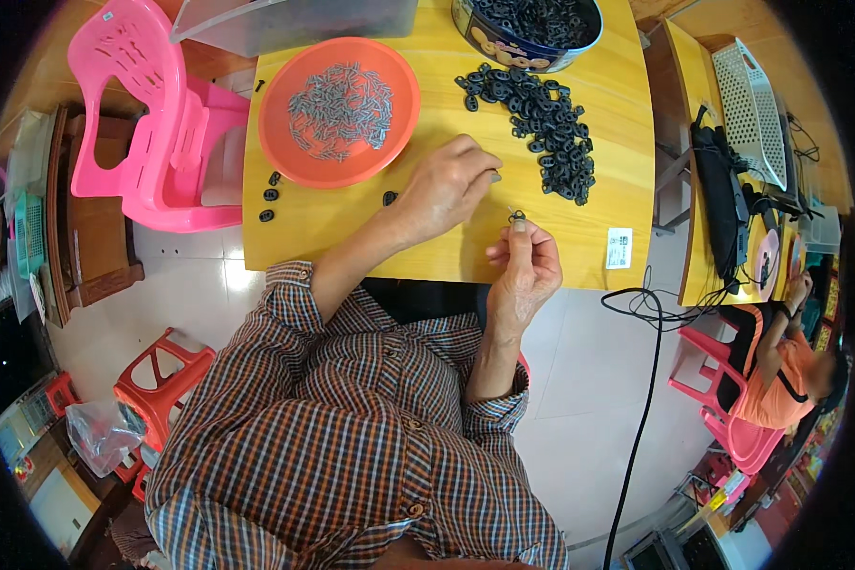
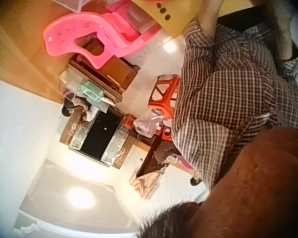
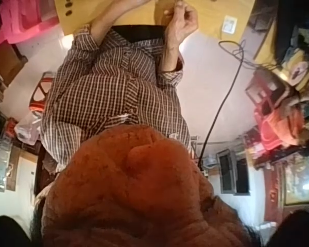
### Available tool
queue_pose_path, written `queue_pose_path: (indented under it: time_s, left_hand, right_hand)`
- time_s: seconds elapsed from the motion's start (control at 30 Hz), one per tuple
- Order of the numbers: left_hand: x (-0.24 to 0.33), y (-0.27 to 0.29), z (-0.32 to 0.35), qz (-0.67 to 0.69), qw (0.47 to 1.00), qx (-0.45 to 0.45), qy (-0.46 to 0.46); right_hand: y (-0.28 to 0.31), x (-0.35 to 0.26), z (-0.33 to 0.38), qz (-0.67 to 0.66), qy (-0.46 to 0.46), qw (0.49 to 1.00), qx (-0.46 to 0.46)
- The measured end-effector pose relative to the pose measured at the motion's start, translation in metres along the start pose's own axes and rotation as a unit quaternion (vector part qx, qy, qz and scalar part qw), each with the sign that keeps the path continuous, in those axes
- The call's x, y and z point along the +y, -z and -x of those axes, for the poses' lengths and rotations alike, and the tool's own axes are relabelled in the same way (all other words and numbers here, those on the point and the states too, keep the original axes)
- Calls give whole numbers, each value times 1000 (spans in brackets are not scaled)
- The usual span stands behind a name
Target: Assembling small black plastic components by inserting tiny metal pieces manually at a table.
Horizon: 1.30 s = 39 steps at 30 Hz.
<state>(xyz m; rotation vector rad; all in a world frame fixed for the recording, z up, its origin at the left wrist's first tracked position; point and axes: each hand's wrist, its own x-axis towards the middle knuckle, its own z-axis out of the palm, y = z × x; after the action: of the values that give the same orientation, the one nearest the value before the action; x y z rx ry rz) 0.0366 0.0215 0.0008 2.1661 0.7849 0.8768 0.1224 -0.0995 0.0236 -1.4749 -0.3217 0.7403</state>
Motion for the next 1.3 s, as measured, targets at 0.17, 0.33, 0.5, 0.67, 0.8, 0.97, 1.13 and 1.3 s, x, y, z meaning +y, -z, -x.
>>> queue_pose_path:
  time_s: [0.17, 0.33, 0.5, 0.67, 0.8, 0.97, 1.13, 1.3]
  left_hand:
    - [10, 10, 7, 332, 915, -38, 225]
    - [13, 20, 10, 424, 867, -72, 252]
    - [16, 19, 15, 460, 849, -72, 251]
    - [13, 15, 18, 449, 852, -68, 260]
    - [15, 16, 18, 461, 842, -71, 272]
    - [17, 17, 18, 488, 827, -83, 269]
    - [17, 16, 20, 452, 851, -99, 248]
    - [18, 17, 19, 480, 837, -96, 244]
  right_hand:
    - [-1, 2, 1, -32, -16, 999, -15]
    - [-1, 1, 0, -80, -30, 996, -25]
    - [1, 4, -1, -102, -36, 994, -31]
    - [0, 5, -1, -124, -44, 990, -44]
    - [1, 5, -1, -127, -56, 989, -44]
    - [0, 6, 0, -132, -50, 989, -35]
    - [0, 6, 0, -131, -41, 990, -35]
    - [0, 6, 1, -117, -39, 992, -33]
